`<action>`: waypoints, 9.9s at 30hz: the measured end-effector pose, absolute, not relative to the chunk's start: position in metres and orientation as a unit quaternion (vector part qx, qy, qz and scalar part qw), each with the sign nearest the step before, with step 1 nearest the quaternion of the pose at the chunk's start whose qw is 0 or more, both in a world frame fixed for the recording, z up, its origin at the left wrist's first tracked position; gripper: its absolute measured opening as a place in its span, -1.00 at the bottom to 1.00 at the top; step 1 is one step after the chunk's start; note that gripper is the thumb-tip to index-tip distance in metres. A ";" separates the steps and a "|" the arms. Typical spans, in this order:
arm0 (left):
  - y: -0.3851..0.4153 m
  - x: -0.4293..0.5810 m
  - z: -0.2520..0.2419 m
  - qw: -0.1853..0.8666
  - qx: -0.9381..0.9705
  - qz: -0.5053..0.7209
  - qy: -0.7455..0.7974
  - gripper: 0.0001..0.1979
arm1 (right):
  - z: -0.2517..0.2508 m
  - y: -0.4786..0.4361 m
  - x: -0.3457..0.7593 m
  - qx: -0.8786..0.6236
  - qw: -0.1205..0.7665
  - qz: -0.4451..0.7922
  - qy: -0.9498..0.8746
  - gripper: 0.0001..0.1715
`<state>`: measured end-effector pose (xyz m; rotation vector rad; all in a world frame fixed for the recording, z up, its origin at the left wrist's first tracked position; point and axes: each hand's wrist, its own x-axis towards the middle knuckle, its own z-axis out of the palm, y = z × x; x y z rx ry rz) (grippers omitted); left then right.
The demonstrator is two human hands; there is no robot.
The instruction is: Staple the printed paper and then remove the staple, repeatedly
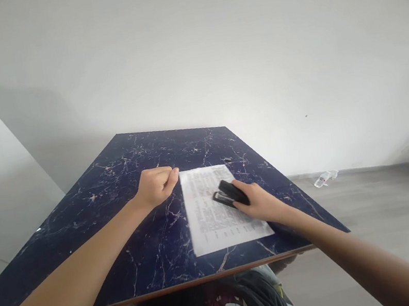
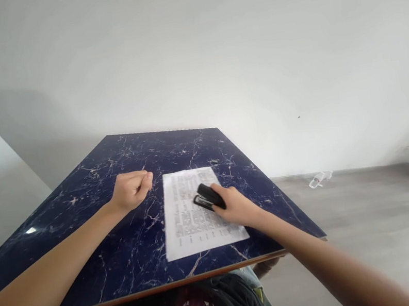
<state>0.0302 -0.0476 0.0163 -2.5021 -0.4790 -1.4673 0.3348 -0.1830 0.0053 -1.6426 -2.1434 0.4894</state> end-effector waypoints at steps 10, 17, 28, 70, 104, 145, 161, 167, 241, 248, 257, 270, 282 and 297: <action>-0.037 0.029 0.012 0.088 -0.866 -0.451 -0.199 -0.47 | 0.014 -0.156 0.424 -0.650 0.361 0.142 -0.653 -0.32; -0.004 -0.011 0.020 0.022 -0.799 -0.485 -0.355 -0.41 | -0.013 -0.057 0.404 -0.645 0.139 0.109 -0.744 0.12; 0.039 -0.051 0.011 -0.128 -0.632 -0.588 -0.488 -0.41 | -0.037 0.010 0.270 -0.640 0.051 0.073 -0.763 0.24; -0.023 0.013 0.017 -0.193 -0.926 -0.181 -0.270 -0.51 | 0.020 -0.032 0.283 -0.531 0.223 0.160 -0.802 -0.45; -0.001 0.005 -0.008 -0.424 -0.838 -0.201 -0.279 -0.21 | -0.002 -0.057 0.315 -0.294 0.313 0.655 -0.621 -0.22; -0.022 0.018 0.015 -0.450 -0.539 -0.594 -0.392 -0.81 | -0.010 -0.055 0.286 -0.570 0.353 0.240 -0.702 -0.70; -0.060 0.039 0.018 -0.399 -0.781 -0.391 -0.280 -0.66 | 0.015 -0.086 0.261 -0.242 0.473 0.036 -0.846 -0.81; 0.000 -0.008 0.014 -0.189 -0.759 -0.429 -0.452 -0.73 | 0.015 -0.053 0.315 -0.466 0.495 0.038 -0.732 -0.81; 0.000 0.012 0.005 -0.201 -0.870 -0.208 -0.400 -0.79 | -0.017 -0.055 0.291 -0.446 0.315 0.139 -0.826 -0.52; 0.006 -0.010 0.011 -0.196 -0.908 -0.176 -0.327 -0.77 | -0.016 -0.055 0.291 -0.446 0.314 0.156 -0.823 -0.50; 0.000 -0.009 0.010 -0.347 -0.851 -0.222 -0.326 -0.80 | -0.010 -0.061 0.299 -0.399 0.395 0.221 -0.798 -0.55; -0.011 0.006 0.008 -0.361 -0.859 -0.276 -0.234 -0.92 | -0.012 -0.063 0.296 -0.370 0.437 0.289 -0.767 -0.54; -0.019 0.014 0.004 -0.397 -0.824 -0.287 -0.284 -0.86 | -0.010 -0.066 0.288 -0.367 0.425 0.288 -0.776 -0.56; -0.021 0.027 0.000 -0.332 -0.867 -0.248 -0.275 -0.84 | -0.009 -0.070 0.277 -0.343 0.402 0.289 -0.798 -0.61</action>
